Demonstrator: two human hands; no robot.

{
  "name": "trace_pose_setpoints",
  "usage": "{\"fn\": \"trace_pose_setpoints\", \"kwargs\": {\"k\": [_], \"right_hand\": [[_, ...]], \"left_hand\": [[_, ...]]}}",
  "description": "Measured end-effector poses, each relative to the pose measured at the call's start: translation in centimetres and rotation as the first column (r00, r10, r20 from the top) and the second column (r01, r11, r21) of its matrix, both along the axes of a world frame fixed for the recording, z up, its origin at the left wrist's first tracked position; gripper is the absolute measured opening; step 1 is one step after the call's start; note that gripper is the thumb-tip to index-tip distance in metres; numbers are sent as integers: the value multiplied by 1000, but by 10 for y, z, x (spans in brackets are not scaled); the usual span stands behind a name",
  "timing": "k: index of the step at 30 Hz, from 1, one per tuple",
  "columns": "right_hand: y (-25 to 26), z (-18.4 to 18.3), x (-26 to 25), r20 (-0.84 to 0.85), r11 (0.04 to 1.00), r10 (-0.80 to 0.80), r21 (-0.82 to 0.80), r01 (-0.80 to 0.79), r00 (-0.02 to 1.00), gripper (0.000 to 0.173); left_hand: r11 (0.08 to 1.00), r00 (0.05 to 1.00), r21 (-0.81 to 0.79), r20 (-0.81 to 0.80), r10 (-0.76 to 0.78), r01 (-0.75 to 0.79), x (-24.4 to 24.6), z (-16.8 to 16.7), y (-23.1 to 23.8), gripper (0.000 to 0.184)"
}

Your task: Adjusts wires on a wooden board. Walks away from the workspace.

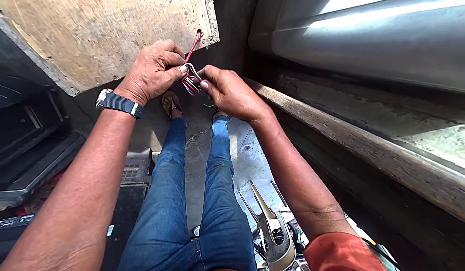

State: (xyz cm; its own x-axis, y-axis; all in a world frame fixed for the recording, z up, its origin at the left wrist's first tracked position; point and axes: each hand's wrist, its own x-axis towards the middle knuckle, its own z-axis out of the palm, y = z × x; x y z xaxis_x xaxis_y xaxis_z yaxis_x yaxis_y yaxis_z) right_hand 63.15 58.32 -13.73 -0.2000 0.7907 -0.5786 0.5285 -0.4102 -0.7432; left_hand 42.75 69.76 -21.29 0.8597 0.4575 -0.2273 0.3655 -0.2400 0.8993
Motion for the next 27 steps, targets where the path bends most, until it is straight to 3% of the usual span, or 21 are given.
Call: {"fn": "trace_pose_setpoints", "kwargs": {"k": [3, 6, 8, 15, 17, 19, 22, 24, 27], "right_hand": [[-22, -6, -17, 278, 949, -71, 314, -21, 958, 22], [-37, -31, -27, 366, 755, -280, 655, -32, 888, 20], [-43, -53, -27, 357, 683, -353, 730, -23, 865, 18], [-36, -105, -19, 310, 587, -421, 810, -5, 852, 14], [-28, -108, -20, 315, 636, -383, 772, 1, 869, 14], [-18, -107, -22, 331, 743, -345, 668, 40, 878, 14], [1, -101, -27, 251, 851, -409, 453, 266, 878, 12], [14, -95, -30, 146, 848, -506, 266, 459, 850, 11], [16, -97, -34, -81, 749, -655, 61, 660, 751, 8]], "left_hand": [[988, 992, 87, -4, -125, 125, 2, 2, 13, 33], [980, 985, 102, -33, -169, 172, 3, 6, 24, 36], [977, 981, 102, -53, -184, 189, 3, 8, 28, 36], [971, 966, 56, -129, -223, 232, 10, 5, 32, 37], [971, 964, 55, -144, -223, 232, 9, 4, 32, 38], [974, 965, 48, -154, -212, 222, 10, 4, 29, 37], [997, 979, -45, -192, -64, 56, 17, 10, 19, 32], [971, 970, -169, -201, 137, -172, 19, 11, 9, 26], [795, 896, -413, -189, 402, -444, 22, 15, -5, 22]]}}
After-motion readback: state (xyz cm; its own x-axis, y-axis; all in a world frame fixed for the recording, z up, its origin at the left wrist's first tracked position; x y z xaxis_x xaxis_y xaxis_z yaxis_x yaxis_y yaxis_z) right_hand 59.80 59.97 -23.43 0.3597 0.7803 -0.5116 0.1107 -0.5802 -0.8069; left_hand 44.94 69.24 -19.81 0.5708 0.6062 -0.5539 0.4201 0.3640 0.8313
